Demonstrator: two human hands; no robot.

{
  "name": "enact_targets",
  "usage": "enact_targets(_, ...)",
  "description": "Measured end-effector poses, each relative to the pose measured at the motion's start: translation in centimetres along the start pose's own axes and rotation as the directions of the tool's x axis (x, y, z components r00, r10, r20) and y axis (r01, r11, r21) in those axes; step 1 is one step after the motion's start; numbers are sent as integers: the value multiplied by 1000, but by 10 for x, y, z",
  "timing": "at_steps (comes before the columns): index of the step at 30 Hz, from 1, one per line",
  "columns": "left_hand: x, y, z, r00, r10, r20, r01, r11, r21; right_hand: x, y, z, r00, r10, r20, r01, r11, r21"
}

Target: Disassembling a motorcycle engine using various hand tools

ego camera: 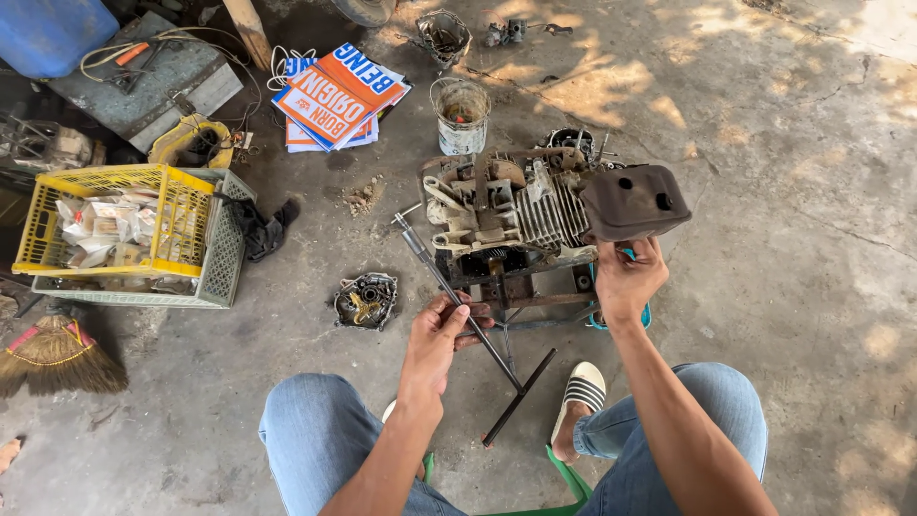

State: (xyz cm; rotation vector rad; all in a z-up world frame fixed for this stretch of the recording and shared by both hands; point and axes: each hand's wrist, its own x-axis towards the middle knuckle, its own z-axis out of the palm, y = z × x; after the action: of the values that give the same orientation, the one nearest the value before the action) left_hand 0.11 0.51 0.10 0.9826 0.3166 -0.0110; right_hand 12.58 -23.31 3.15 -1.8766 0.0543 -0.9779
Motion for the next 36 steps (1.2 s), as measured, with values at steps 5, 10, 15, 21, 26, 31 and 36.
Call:
enact_targets(5,4,0,-2,1000,-8,-11,8,1000,-12,3,3,-4,997,70,37,-72,997,40)
enact_targets(10,1,7,7,1000,-11,-18,11,999,-39,4,6,-3,993,101,58,-102,994,27)
enact_targets(15,-5,16,12,999,-34,-21,34,999,-32,7,21,-7,984,127,127,-125,992,-22)
enact_targets(21,0,8,5,999,-29,-17,28,999,-31,13,19,-7,966,95,242,-66,990,-123)
enact_targets(26,9,-3,-1,1000,-18,6,18,1000,-20,7,-32,-4,970,12,244,12,996,-94)
enact_targets(31,6,0,1,1000,-15,-14,14,999,-31,7,-9,-7,971,1,240,9,999,-41)
enact_targets(36,7,-3,-1,1000,2,-3,-2,1000,-30,4,1,-8,964,28,265,-17,999,-44)
